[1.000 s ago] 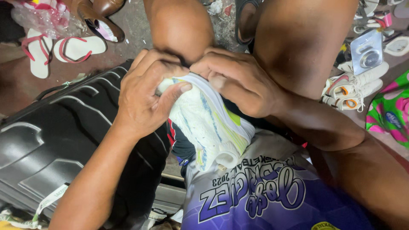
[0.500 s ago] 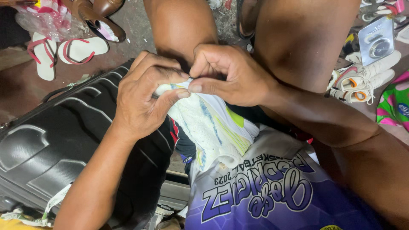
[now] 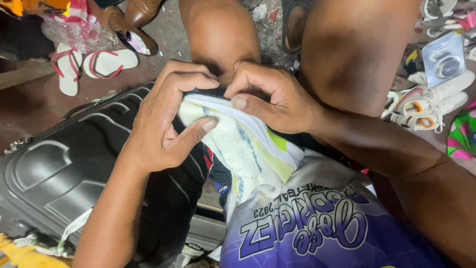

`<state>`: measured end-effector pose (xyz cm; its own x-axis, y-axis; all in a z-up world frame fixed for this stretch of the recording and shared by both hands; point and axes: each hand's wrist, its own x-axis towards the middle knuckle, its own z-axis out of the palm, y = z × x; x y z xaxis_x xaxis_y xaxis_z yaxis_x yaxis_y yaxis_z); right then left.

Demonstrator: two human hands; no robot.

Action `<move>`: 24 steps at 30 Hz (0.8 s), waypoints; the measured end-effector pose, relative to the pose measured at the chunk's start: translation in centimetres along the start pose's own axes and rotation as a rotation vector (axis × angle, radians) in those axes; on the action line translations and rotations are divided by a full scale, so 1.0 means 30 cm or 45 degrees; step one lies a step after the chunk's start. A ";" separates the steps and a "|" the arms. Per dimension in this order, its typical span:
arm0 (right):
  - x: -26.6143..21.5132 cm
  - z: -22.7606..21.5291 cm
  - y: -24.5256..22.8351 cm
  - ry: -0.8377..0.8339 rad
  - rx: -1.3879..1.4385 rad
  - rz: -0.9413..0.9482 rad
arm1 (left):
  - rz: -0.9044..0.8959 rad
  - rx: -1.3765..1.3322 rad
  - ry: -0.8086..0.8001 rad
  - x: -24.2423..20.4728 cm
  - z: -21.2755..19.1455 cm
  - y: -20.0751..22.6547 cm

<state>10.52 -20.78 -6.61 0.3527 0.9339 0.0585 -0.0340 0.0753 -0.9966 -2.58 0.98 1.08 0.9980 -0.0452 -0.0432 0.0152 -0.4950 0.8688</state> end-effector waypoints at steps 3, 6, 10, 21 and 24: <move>0.004 -0.001 -0.034 -0.003 0.070 0.018 | -0.012 -0.047 0.027 -0.009 0.001 0.026; 0.014 -0.026 -0.084 0.048 -0.241 -0.017 | 0.005 -0.098 0.068 -0.014 0.009 0.050; 0.017 -0.037 -0.124 -0.001 0.026 0.013 | 0.044 -0.153 0.084 -0.028 0.011 0.056; -0.023 0.006 -0.117 -0.061 0.383 0.034 | -0.107 -0.597 0.078 -0.113 0.033 0.017; -0.035 0.003 -0.117 -0.050 0.394 0.088 | -0.123 -0.706 0.102 -0.124 0.041 0.001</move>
<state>10.19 -22.01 -3.17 0.3034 0.9529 -0.0007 -0.3415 0.1080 -0.9337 -6.37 0.07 0.66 0.9917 0.0546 -0.1165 0.1146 0.0374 0.9927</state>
